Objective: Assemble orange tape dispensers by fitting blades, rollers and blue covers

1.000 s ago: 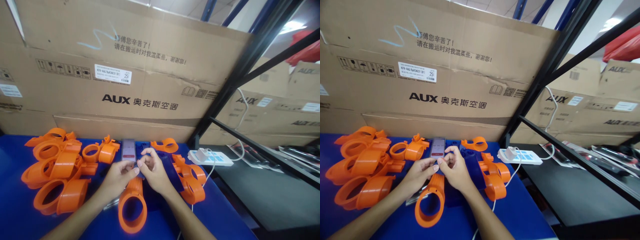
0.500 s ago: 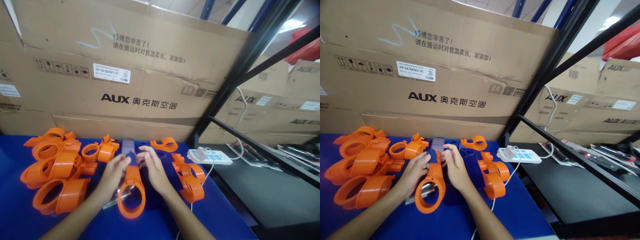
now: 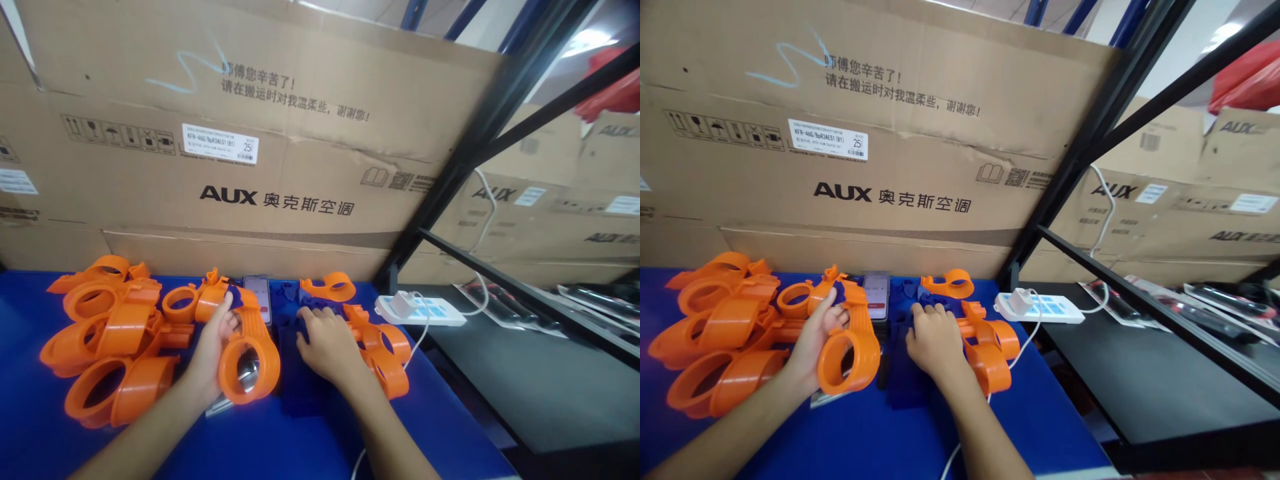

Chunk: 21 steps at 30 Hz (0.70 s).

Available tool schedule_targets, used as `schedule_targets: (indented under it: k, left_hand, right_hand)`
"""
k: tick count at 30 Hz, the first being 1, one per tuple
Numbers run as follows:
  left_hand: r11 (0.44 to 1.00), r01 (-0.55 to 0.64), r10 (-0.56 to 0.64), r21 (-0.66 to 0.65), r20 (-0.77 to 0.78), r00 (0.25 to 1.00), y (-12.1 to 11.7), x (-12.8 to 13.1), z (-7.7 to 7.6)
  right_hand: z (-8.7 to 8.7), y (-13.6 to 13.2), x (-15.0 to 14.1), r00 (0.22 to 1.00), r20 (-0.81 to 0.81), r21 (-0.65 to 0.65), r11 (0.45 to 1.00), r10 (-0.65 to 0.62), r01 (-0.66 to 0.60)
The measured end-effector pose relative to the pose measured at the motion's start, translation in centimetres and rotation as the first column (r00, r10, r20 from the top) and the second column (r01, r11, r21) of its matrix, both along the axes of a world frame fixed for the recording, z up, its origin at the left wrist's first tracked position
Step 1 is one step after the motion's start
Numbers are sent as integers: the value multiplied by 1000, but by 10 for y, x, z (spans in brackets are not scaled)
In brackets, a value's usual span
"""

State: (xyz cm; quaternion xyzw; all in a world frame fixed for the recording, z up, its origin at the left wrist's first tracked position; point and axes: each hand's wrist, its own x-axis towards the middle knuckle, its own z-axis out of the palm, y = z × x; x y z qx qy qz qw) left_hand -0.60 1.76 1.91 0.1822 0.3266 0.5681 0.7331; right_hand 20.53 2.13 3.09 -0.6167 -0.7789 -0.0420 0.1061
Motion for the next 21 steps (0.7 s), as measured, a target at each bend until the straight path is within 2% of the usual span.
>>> schedule_targets:
  k: [4, 7, 10, 12, 14, 18, 21]
  left_hand:
    - [999, -2, 2, -41, 1, 1000, 2, 1, -3]
    - [999, 37, -37, -23, 3, 999, 4, 0, -6]
    - [997, 78, -78, 9, -18, 997, 6, -1, -9]
    - [995, 98, -97, 22, -17, 995, 5, 0, -10]
    - [989, 146, -146, 30, 13, 989, 3, 1, -10]
    - [953, 300, -303, 52, 86, 949, -8, 5, -6]
    - [931, 361, -364, 50, 78, 928, -19, 11, -5]
  right_hand:
    - [1, -1, 2, 999, -44, 10, 1000, 23, -23]
    - [5, 0, 5, 995, -99, 32, 999, 31, -28]
    - [10, 1, 10, 968, -235, 60, 996, 83, -71]
    - [13, 2, 11, 903, -400, 103, 986, 159, -128]
    - [15, 2, 11, 813, -546, 177, 976, 203, -125]
    - [12, 2, 4, 706, -684, 249, 968, 186, -14]
    - [8, -1, -7, 588, -785, 222, 975, 194, -25]
